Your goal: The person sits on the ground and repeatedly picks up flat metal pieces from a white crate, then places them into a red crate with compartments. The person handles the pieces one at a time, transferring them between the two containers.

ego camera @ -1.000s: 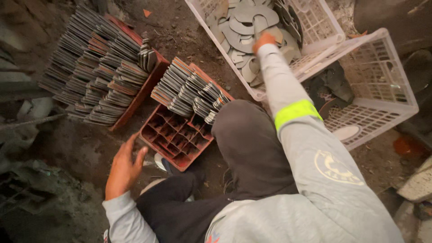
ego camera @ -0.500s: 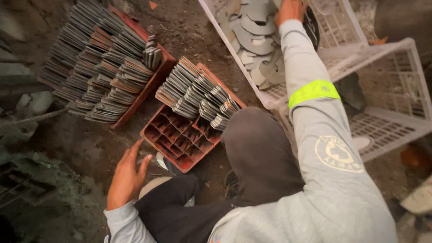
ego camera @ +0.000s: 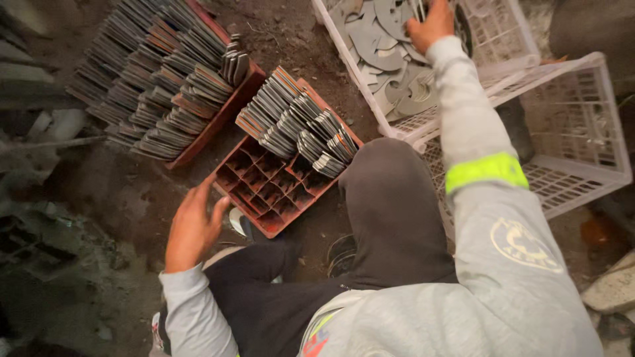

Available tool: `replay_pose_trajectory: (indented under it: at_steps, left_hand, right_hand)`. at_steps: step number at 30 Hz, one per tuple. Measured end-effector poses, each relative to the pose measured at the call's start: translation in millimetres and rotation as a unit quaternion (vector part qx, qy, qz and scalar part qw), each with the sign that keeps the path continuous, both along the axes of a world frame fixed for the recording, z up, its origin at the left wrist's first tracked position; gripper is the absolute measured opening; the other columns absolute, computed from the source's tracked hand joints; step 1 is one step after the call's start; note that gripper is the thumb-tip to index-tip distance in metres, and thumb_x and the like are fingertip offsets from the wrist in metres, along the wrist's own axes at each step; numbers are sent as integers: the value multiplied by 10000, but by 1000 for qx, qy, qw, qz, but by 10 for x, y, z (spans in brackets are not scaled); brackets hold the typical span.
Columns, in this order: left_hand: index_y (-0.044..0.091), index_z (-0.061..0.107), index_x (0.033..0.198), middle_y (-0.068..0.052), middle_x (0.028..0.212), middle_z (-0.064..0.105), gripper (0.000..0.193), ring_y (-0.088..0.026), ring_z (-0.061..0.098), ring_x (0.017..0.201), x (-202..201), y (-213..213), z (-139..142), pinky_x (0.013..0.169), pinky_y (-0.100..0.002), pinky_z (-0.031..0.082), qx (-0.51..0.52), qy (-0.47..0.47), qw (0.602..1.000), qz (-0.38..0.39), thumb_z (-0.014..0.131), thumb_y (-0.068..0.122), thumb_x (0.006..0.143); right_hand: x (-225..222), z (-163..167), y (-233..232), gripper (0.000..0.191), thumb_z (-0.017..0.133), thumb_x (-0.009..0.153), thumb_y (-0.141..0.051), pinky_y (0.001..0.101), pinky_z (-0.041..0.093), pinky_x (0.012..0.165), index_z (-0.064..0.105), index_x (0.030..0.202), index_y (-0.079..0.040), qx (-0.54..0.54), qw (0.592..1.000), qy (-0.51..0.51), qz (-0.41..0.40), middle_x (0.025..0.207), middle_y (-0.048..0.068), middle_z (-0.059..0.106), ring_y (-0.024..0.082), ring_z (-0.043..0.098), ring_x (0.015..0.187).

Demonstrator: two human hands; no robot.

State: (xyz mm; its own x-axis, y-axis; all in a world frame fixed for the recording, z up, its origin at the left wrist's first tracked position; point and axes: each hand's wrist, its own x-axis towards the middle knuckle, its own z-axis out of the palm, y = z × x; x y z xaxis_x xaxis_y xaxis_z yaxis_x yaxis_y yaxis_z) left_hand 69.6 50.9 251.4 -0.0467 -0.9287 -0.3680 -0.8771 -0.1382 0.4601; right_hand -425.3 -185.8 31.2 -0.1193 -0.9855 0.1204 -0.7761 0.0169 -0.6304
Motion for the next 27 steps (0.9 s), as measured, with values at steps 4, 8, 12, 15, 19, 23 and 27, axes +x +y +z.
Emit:
replay_pose_trajectory:
  at_steps: [4,8,12,15,19,23,27]
  left_hand:
    - [75,543,1460,-191,1411,632,512,-334,667,1195,-185,75,57,974,-453,532,-50,151,987,-9,667,275,1004]
    - [120,351,1607,-182,1535,515,595,-345,581,1368,-639,91,48,1034,-506,585,24,571,812,120,562,296,1079]
    - [161,257,1649,-100,1606,451,594,-273,539,1425,-865,325,119,1123,-473,534,59,793,593,128,484,301,1118]
    - [130,293,1673,-123,1539,521,560,-259,574,1370,-837,555,227,1163,-454,505,42,815,562,134,488,230,1158]
    - [82,349,1653,-110,1465,574,526,-225,592,1298,-772,695,337,1125,-446,506,22,795,593,123,519,172,1164]
    - [32,426,1546,-176,1482,611,485,-267,620,1296,-790,772,362,1150,-418,496,29,771,634,56,566,202,1114]
    - [68,410,1570,-196,1401,589,479,-308,587,1298,-872,860,355,1137,-458,503,-17,751,656,73,582,201,1143]
  right_hand:
    - [428,1141,692,414,695,1010,-138,510,526,870,508,1326,54,-83,981,-85,151,1083,265,683,493,667,1028]
    - [1277,2277,1757,492,796,898,-153,498,492,810,567,1270,74,-203,942,61,261,1001,246,654,428,628,903]
    - [1968,2769,2574,397,851,774,-154,458,463,881,566,1024,-36,-186,914,97,347,873,137,598,335,603,866]
    - [2131,2820,2904,485,861,706,-167,450,445,844,587,1067,5,-165,919,45,354,927,154,627,349,614,883]
    - [2165,2621,3066,460,868,691,-198,457,449,834,596,1008,-7,-112,931,1,349,932,177,634,384,615,894]
    - [2097,2285,3168,438,849,788,-261,460,472,865,658,1106,-29,-36,927,-52,370,955,173,654,375,625,925]
    - [1888,2062,3233,565,809,869,-388,464,503,868,584,1186,22,-158,877,-172,419,1078,228,650,413,619,966]
